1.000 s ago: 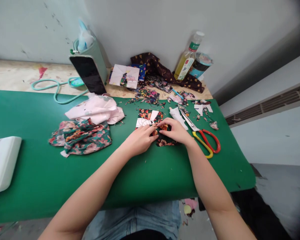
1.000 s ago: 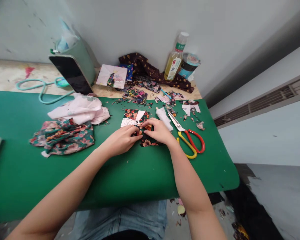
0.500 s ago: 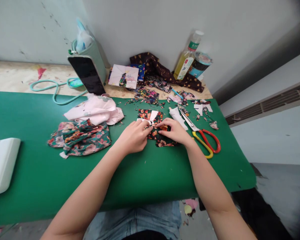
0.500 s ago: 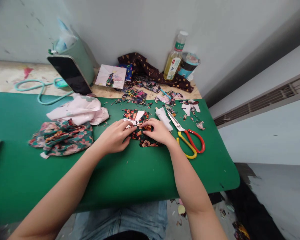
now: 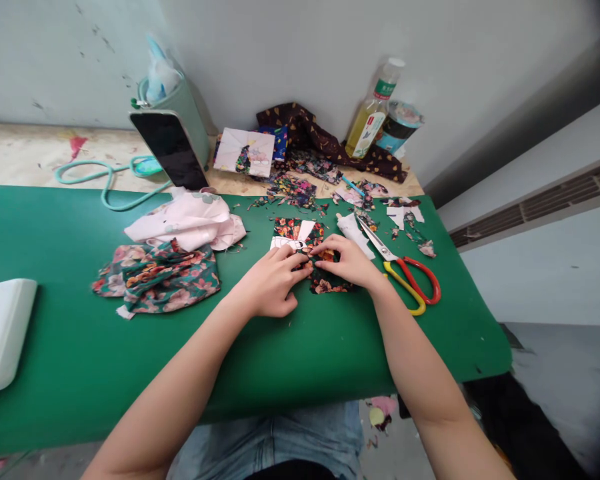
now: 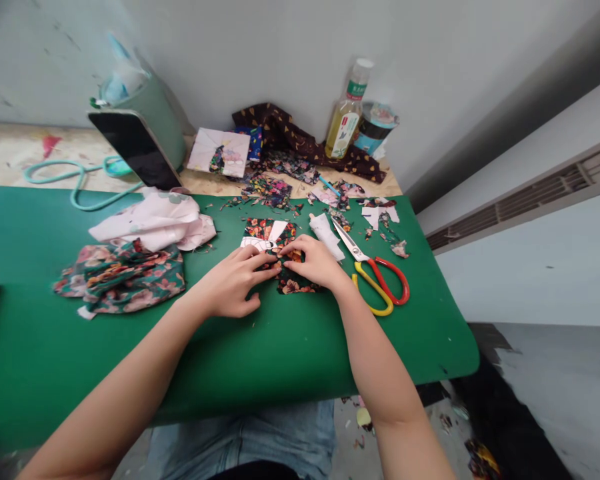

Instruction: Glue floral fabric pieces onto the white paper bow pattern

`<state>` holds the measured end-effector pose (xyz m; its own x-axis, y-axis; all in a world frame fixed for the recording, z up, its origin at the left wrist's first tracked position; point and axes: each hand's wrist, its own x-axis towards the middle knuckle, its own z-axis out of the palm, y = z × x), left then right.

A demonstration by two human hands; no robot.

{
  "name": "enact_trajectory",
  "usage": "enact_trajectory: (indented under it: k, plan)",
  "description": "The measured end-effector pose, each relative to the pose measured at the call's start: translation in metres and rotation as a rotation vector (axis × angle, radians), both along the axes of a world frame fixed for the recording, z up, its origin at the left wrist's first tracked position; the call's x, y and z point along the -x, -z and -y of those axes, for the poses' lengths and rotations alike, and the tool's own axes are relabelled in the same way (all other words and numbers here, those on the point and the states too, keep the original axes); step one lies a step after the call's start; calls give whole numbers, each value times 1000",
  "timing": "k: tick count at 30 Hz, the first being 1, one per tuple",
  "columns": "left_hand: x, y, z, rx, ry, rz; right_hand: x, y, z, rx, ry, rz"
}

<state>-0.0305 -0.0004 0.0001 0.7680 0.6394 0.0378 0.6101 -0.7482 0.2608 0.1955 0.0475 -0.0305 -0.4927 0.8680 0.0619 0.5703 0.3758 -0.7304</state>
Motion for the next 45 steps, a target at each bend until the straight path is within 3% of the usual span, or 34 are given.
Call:
enact_trajectory:
  k: [8, 17, 23, 27, 30, 35, 45]
  plan:
    - [-2, -3, 5, 48, -41, -33, 3, -8, 2, 32, 25, -26]
    - [-4, -6, 5, 80, -53, -30, -11, -14, -1, 126, 303, -67]
    - [-1, -3, 5, 81, -51, -4, -24, -23, -1, 256, 226, 79]
    - [-4, 5, 3, 68, -143, 112, -26, -33, 4, 297, 123, -104]
    - [-10, 12, 1, 73, -291, 352, -24, -37, 8, 365, 12, -269]
    - [-14, 13, -2, 341, -279, 662, -18, -39, 11, 384, -97, -315]
    - [-6, 12, -7, 891, -587, 866, -20, -29, 4, 410, 278, -471]
